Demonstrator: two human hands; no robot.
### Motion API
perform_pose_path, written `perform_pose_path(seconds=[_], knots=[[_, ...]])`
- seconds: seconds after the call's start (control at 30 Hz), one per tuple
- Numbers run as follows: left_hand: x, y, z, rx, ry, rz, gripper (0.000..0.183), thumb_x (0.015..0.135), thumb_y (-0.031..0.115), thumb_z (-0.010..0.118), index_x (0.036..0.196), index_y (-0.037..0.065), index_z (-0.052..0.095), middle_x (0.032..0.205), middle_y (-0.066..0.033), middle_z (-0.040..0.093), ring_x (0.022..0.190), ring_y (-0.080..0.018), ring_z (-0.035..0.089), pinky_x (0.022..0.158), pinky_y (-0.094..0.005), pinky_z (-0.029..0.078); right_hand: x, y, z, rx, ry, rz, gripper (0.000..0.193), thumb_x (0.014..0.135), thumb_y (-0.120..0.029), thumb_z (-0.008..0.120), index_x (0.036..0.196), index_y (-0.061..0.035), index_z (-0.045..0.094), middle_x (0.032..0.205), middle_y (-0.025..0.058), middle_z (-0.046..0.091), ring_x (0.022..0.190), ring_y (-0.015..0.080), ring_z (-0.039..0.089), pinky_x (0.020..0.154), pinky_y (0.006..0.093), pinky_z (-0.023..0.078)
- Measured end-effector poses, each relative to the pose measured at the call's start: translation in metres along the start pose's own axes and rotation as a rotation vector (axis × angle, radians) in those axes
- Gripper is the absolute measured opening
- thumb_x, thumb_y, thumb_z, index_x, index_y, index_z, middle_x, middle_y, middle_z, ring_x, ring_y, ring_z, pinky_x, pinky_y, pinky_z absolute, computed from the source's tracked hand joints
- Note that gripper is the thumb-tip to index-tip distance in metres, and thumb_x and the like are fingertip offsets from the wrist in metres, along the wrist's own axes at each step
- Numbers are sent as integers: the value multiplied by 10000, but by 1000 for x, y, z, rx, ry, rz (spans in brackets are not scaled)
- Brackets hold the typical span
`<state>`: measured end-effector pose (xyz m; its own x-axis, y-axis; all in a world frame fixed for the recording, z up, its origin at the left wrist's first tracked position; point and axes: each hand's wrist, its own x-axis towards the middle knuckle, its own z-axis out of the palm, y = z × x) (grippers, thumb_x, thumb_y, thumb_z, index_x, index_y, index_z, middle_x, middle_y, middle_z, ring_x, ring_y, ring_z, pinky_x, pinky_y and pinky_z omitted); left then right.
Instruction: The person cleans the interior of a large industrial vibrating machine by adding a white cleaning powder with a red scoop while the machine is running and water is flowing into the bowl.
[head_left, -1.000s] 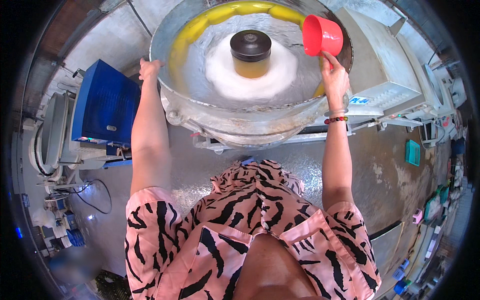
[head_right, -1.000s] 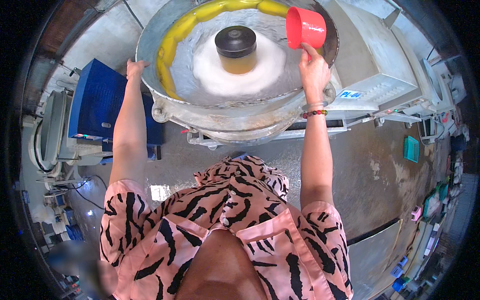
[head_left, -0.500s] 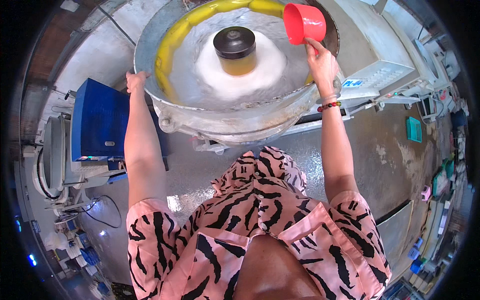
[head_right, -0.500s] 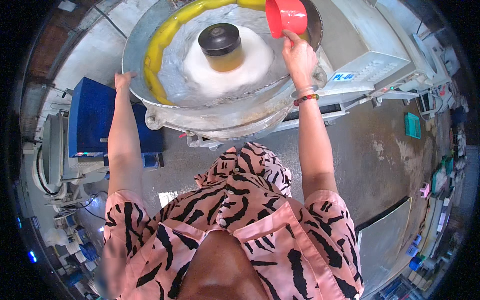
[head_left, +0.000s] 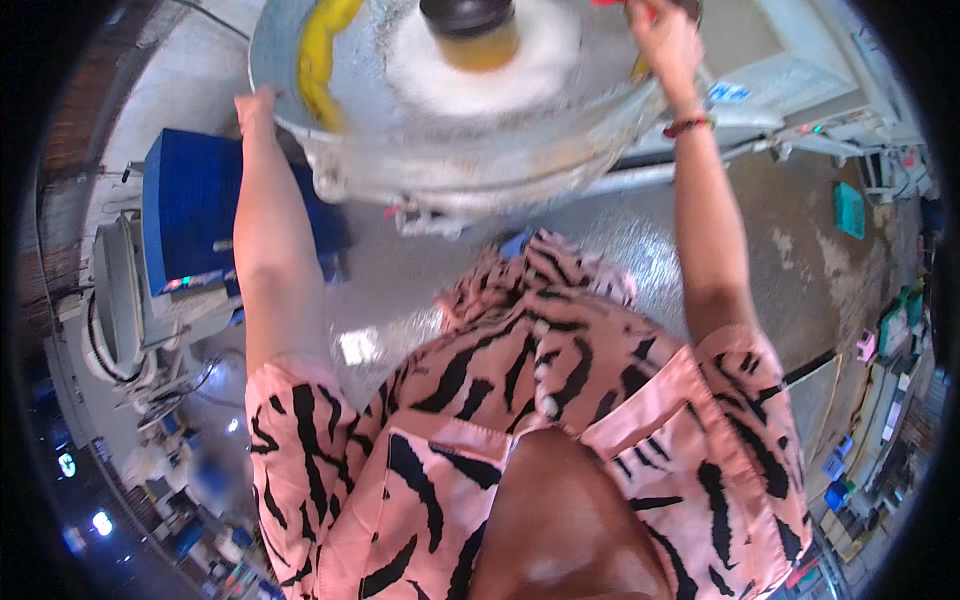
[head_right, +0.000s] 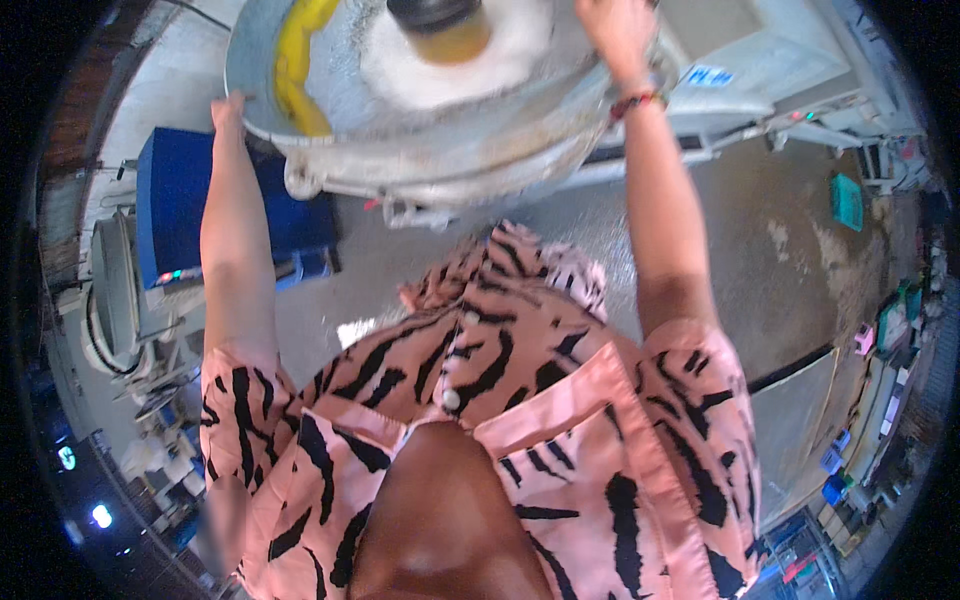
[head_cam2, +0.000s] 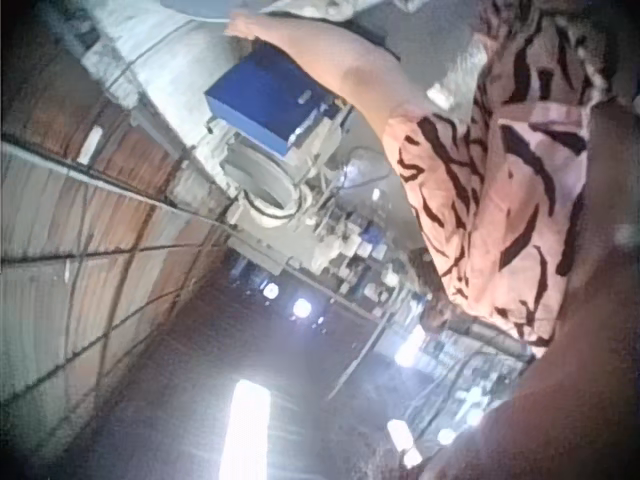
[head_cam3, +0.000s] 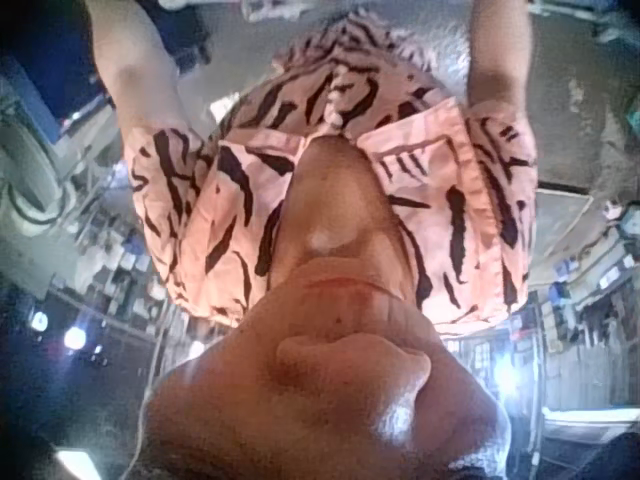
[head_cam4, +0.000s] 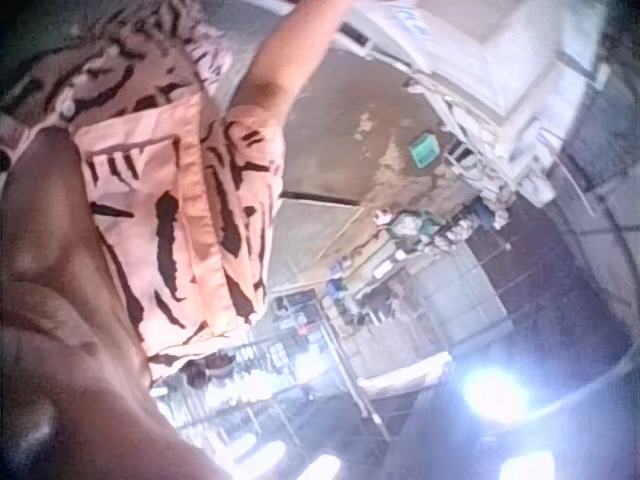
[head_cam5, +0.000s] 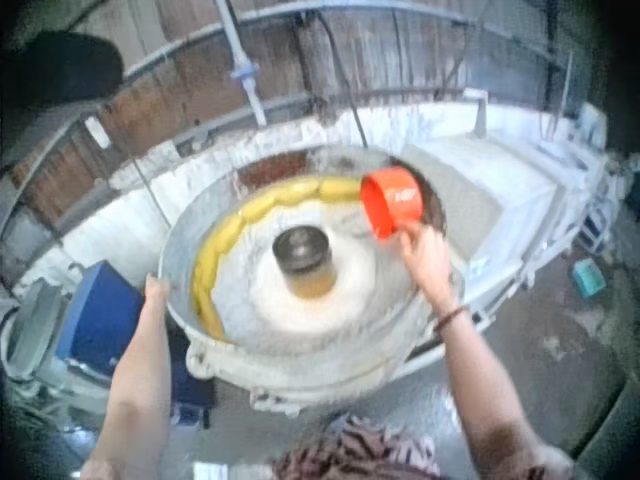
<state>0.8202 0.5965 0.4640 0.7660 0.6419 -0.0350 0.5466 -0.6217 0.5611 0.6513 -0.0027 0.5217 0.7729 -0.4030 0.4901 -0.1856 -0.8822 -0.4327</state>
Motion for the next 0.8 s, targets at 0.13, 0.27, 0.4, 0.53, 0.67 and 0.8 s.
perform_pose_path(seconds=[0.13, 0.27, 0.4, 0.53, 0.67, 0.8], knots=[[-28, 21, 4, -63, -65, -12, 819, 530, 261, 758, 1179, -43, 361, 1148, -189, 506, 1071, -305, 488, 906, -350, 381, -9, -21, -19, 199, 30, -71, 215, 785, -241, 520, 914, -122, 643, 786, 156, 613, 751, 315, 598, 659, 374, 474], [-19, 2, -10, -27, -7, 25, 876, 510, 267, 778, 1173, -82, 324, 1166, -207, 485, 1084, -299, 474, 918, -319, 370, -9, -29, -19, 222, 26, -61, 225, 779, -266, 526, 919, -133, 643, 774, 143, 620, 744, 306, 602, 663, 365, 474], [-23, 1, -12, -36, 30, 39, 902, 495, 262, 789, 1186, -76, 319, 1157, -203, 492, 1077, -280, 479, 910, -318, 374, -9, -30, -21, 224, -24, -60, 245, 771, -278, 527, 932, -134, 642, 788, 144, 623, 736, 280, 609, 656, 342, 474], [-72, 40, -17, -38, -132, -6, 755, 594, 116, 720, 1192, -115, 321, 1080, -229, 515, 846, -295, 595, 683, -371, 507, -17, -42, -35, 262, -52, -26, 281, 746, -258, 530, 956, -103, 636, 781, 157, 628, 721, 253, 620, 677, 323, 469], [9, -17, -24, 826, 54, 453, 311, 767, 250, 514, 978, 28, 568, 1032, -182, 570, 937, -293, 569, 770, -394, 457, -1, -24, -3, 340, 87, -314, 250, 747, -162, 511, 895, -11, 646, 796, 195, 626, 678, 366, 601, 600, 438, 479], [-28, 34, 9, 751, -33, 482, 353, 815, 321, 481, 994, 45, 609, 1052, -183, 567, 1004, -281, 546, 841, -385, 437, 21, 39, 17, -29, -51, -81, 372, 756, -536, 528, 1047, -315, 596, 779, 92, 640, 718, 181, 604, 631, 317, 452]])
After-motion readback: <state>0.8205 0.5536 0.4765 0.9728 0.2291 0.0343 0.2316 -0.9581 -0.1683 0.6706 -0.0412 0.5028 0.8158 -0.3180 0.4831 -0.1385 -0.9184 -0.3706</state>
